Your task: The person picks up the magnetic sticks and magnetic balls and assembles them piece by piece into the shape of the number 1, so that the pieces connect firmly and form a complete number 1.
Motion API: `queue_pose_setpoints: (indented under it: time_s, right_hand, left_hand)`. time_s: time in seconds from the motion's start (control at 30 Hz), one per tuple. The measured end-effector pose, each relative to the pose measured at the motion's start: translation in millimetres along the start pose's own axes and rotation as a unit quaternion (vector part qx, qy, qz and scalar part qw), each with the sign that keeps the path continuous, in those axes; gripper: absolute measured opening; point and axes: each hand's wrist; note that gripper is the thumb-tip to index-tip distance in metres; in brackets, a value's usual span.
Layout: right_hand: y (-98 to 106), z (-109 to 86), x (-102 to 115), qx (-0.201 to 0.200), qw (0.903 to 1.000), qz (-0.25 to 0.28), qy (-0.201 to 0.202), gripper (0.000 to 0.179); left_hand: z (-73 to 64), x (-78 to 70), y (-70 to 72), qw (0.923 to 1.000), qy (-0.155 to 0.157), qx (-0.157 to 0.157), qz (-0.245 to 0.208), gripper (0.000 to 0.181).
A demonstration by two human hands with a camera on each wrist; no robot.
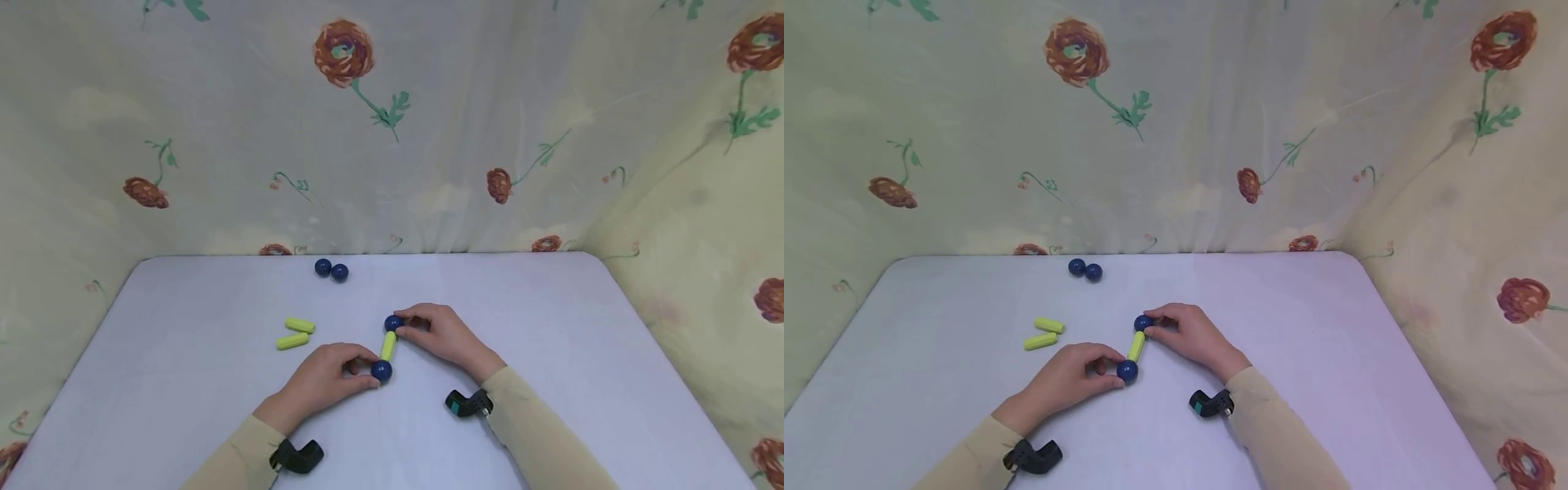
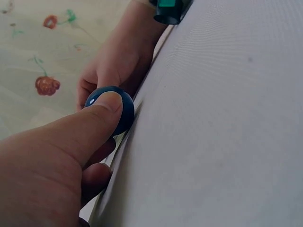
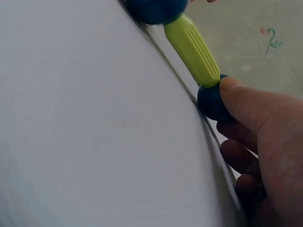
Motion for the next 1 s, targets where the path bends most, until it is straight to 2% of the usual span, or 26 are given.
queue_pose_setpoints:
  time_s: [0.33, 0.83, 1.0]
  right_hand:
    - [-2.4, -0.1, -1.9, -0.009, 0.9985, 0.007, -0.053, 0.037]
    - [-2.0, 0.6, 1.0, -0.020, 0.9979, 0.026, -0.056, 0.034]
    - [-2.8, 0.9, -0.5, -0.020, 0.9976, 0.026, -0.061, 0.036]
  left_hand:
    - [1.0, 0.0, 0.1, 1.0000, 0.003, -0.002, 0.008, 0.039]
    - [-0.1, 0.7, -1.1, 1.0000, 0.005, -0.004, 0.003, 0.038]
    - [-0.2, 2.2, 1.7, 1.0000, 0.008, 0.004, 0.003, 0.042]
Point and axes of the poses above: each hand's wrist, its own z-axis towards the middle knuckle, its own y-axis out of the back of the hand, x = y × z, and after that the axes turned 15 degrees about y, right-handed
